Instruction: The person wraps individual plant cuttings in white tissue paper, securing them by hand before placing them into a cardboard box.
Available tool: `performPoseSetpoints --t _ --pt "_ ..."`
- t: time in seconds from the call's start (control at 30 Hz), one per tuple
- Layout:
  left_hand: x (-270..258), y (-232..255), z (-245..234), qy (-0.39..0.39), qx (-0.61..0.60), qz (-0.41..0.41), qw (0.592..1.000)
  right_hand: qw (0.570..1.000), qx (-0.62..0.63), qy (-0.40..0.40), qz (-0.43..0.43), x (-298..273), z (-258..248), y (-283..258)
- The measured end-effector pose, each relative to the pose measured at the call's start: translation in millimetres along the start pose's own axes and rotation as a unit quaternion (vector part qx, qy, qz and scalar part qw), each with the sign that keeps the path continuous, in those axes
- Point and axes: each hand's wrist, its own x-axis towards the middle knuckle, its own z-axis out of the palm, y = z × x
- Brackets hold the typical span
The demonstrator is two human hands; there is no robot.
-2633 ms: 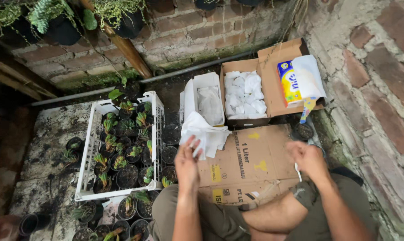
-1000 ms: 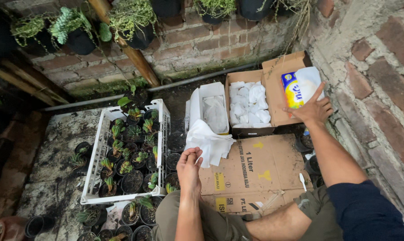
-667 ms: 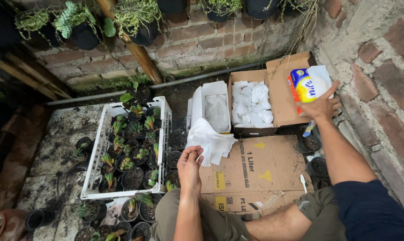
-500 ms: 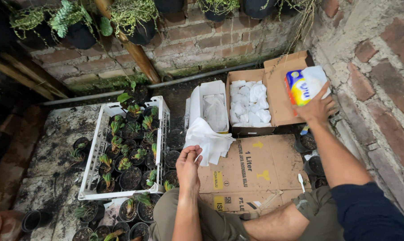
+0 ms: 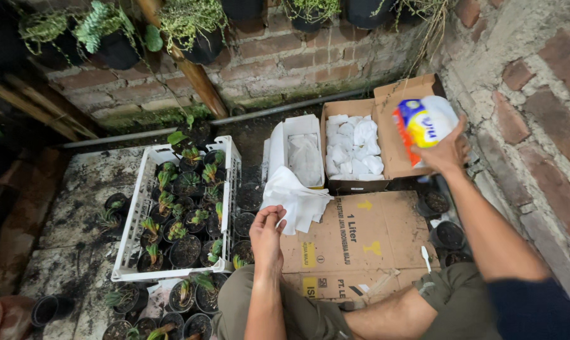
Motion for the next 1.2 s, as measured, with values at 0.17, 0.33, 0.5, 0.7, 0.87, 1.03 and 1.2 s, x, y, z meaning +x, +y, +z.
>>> performPoseSetpoints --t 0.17,0.33,0.5,0.7,0.87,1.03,1.2 --pt "-3.5 -4.1 2.1 -0.015 0.074 0.023 0.997 0.989 -0.023 -0.125 -0.073 -118.1 -46.7 -54.5" --pt "2.4 -58.8 3.9 -0.139 0.241 0.083 0.957 0.931 -0.033 -0.301 -0.204 -214.6 -25.7 0.3" --pt "0.1 -126.6 0.0 -0.317 0.531 0.002 0.786 0.775 -0.121 -0.452 -0.426 -237.5 33.5 57.9" --pt "32.5 -199.1 -3.1 -0.294 0.636 0.057 0.711 0.83 -0.212 -0.438 -0.274 -241.0 43.5 42.8" --pt "18.4 -178.8 3.5 -0.316 0.589 0.084 0.739 0.871 -0.156 -0.405 -0.231 -223.0 61.3 65.5" --pt "-10.0 -143.8 5.6 -0.335 0.515 0.075 0.785 0.868 -0.147 -0.411 -0.236 -218.4 54.4 80.1" --pt "-34.7 -104.0 4.7 -0.38 0.509 0.065 0.77 0.872 -0.054 -0.443 -0.202 -242.6 -2.6 40.2"
